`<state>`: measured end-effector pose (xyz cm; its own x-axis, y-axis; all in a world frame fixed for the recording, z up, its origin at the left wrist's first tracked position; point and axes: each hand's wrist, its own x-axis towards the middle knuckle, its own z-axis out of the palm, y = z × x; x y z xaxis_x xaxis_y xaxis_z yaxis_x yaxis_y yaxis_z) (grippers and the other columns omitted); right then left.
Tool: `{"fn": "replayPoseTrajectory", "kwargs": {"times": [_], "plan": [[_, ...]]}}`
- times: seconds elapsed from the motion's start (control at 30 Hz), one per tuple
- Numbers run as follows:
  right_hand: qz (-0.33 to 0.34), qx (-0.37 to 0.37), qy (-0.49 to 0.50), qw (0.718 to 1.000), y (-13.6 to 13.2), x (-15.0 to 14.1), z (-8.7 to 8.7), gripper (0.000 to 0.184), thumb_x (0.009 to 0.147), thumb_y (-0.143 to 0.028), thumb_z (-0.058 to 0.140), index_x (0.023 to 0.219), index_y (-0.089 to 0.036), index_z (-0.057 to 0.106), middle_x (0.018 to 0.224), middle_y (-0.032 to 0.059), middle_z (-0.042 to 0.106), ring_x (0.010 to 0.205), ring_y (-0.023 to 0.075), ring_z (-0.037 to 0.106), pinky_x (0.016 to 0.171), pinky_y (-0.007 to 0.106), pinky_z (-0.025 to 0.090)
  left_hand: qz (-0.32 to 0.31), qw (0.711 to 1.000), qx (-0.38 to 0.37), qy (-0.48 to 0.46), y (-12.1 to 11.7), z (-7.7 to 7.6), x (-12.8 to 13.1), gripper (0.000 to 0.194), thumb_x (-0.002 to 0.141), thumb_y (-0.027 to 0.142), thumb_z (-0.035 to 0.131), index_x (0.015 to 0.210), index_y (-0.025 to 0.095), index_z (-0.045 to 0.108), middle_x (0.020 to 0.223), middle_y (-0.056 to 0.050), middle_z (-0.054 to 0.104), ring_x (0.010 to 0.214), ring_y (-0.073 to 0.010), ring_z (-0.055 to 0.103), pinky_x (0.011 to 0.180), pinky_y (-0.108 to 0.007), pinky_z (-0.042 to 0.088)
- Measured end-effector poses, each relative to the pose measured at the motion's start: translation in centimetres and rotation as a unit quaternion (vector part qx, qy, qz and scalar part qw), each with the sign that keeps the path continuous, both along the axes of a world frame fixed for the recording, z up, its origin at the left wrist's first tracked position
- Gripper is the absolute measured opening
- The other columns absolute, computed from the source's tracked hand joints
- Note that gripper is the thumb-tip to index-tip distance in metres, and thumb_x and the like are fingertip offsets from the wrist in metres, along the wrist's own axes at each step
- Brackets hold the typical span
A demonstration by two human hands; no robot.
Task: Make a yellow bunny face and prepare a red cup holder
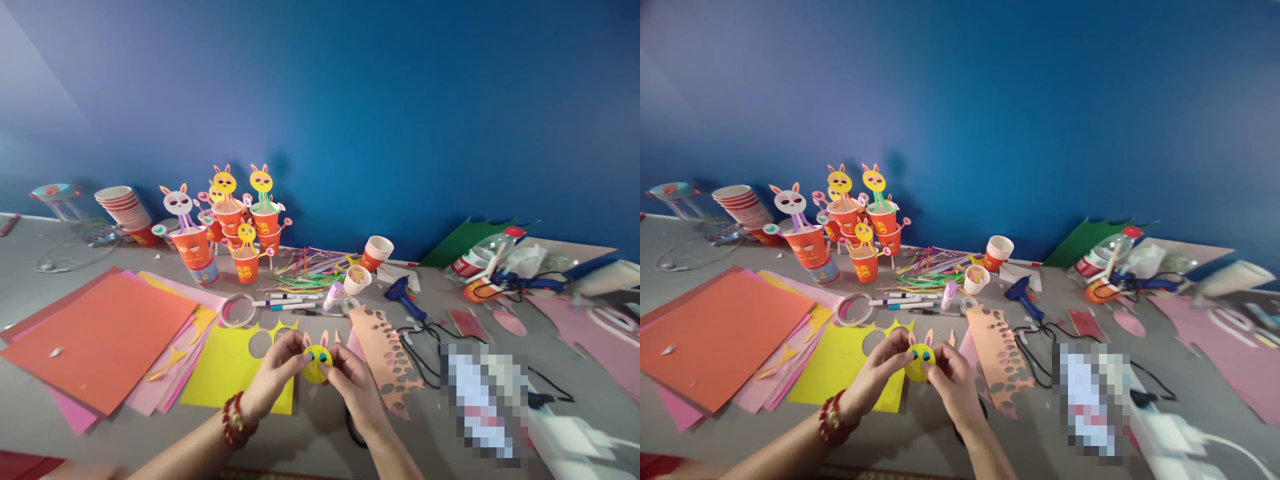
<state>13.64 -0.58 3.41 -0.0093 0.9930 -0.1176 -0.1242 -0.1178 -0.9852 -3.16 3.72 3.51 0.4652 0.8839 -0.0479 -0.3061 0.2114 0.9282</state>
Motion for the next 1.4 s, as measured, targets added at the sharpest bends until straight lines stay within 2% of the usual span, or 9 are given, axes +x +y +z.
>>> {"fn": "replayPoseTrajectory", "kwargs": {"times": [0.4, 0.6, 0.67, 0.77, 0.87, 1.07, 1.2, 1.3, 1.4], "plan": [[0.059, 0.027, -0.077, 0.995, -0.2, 0.1, -0.2, 0.027, 0.084, -0.033, 0.064, 0.07, -0.021, 0.045, 0.064, -0.0059, 0.036, 0.06, 0.0121, 0.035, 0.054, 0.023, 0.031, -0.015, 1.0, -0.016, -0.001, 0.2, 0.3, 0.3, 0.029, 0.08, 0.038, 0.074, 0.076, 0.016, 0.057, 0.072, 0.002, 0.051, 0.066, -0.0113, 0.042, 0.063, -0.022, 0.035], [0.026, 0.059, -0.202, 0.977, -1.5, 2.1, 0.3, 0.028, 0.094, -0.045, 0.056, 0.081, -0.02, 0.055, 0.071, -0.0016, 0.053, 0.064, 0.015, 0.051, 0.059, 0.024, 0.04, 0.03, 0.999, -0.019, -0.017, 0.3, 0.2, 0.5, 0.029, 0.079, 0.035, 0.076, 0.072, 0.017, 0.054, 0.074, 0.001, 0.053, 0.072, -0.0129, 0.044, 0.068, -0.023, 0.035], [-0.011, 0.07, -0.313, 0.947, -3.1, 3.5, -0.3, 0.028, 0.094, -0.045, 0.056, 0.078, -0.021, 0.055, 0.07, -0.0002, 0.058, 0.063, 0.0167, 0.057, 0.059, 0.025, 0.044, 0.045, 0.998, -0.018, -0.031, 0.3, 0.1, 0.4, 0.027, 0.08, 0.033, 0.075, 0.072, 0.017, 0.054, 0.076, 0.0, 0.054, 0.077, -0.0144, 0.047, 0.072, -0.023, 0.036], [-0.051, 0.116, -0.476, 0.87, -5.9, 5.4, -1.6, 0.023, 0.093, -0.041, 0.058, 0.078, -0.023, 0.056, 0.064, -0.0006, 0.061, 0.053, 0.0175, 0.058, 0.054, 0.026, 0.045, 0.058, 0.997, -0.02, -0.039, 0.4, 0.0, 0.5, 0.025, 0.08, 0.031, 0.074, 0.072, 0.017, 0.055, 0.077, -0.001, 0.055, 0.083, -0.016, 0.048, 0.074, -0.024, 0.036], [-0.072, 0.178, -0.564, 0.803, -8.1, 6.1, -2.8, 0.015, 0.092, -0.039, 0.058, 0.09, -0.024, 0.059, 0.078, 0.0035, 0.069, 0.065, 0.0221, 0.068, 0.057, 0.028, 0.05, 0.063, 0.997, -0.02, -0.038, 0.3, 0.0, 0.5, 0.024, 0.081, 0.03, 0.074, 0.072, 0.017, 0.055, 0.078, -0.001, 0.055, 0.083, -0.0162, 0.049, 0.075, -0.025, 0.036], [-0.073, 0.207, -0.618, 0.755, -8.6, 6.0, -3.3, 0.018, 0.097, -0.039, 0.049, 0.091, -0.026, 0.06, 0.081, 0.0046, 0.072, 0.07, 0.0249, 0.072, 0.061, 0.032, 0.055, 0.055, 0.998, -0.017, -0.034, 0.3, -0.1, 0.5, 0.021, 0.082, 0.028, 0.072, 0.073, 0.018, 0.055, 0.08, -0.001, 0.055, 0.084, -0.0164, 0.049, 0.077, -0.025, 0.036], [-0.07, 0.144, -0.591, 0.791, -8.4, 6.8, -3.0, 0.018, 0.091, -0.039, 0.055, 0.081, -0.026, 0.061, 0.072, 0.0041, 0.071, 0.063, 0.0248, 0.07, 0.055, 0.03, 0.053, 0.06, 0.998, -0.018, -0.028, 0.3, 0.2, 0.3, 0.021, 0.083, 0.027, 0.07, 0.072, 0.018, 0.054, 0.082, -0.001, 0.054, 0.086, -0.0162, 0.049, 0.078, -0.025, 0.034], [-0.058, 0.034, -0.463, 0.884, -8.4, 7.4, -2.7, 0.02, 0.088, -0.045, 0.061, 0.084, -0.025, 0.062, 0.067, 0.0027, 0.069, 0.054, 0.0203, 0.066, 0.05, 0.026, 0.051, 0.061, 0.997, -0.019, -0.033, 0.1, 0.5, 0.1, 0.022, 0.083, 0.026, 0.069, 0.07, 0.018, 0.053, 0.082, -0.001, 0.054, 0.083, -0.0159, 0.047, 0.077, -0.025, 0.034], [-0.065, -0.057, -0.234, 0.968, -8.0, 6.7, -2.4, 0.034, 0.087, -0.058, 0.059, 0.09, -0.024, 0.06, 0.066, 0.0009, 0.065, 0.05, 0.0159, 0.061, 0.046, 0.023, 0.05, 0.054, 0.997, -0.026, -0.049, -0.1, 0.8, 0.2, 0.021, 0.082, 0.025, 0.069, 0.071, 0.018, 0.052, 0.08, -0.001, 0.052, 0.082, -0.0164, 0.046, 0.075, -0.026, 0.034]]}}
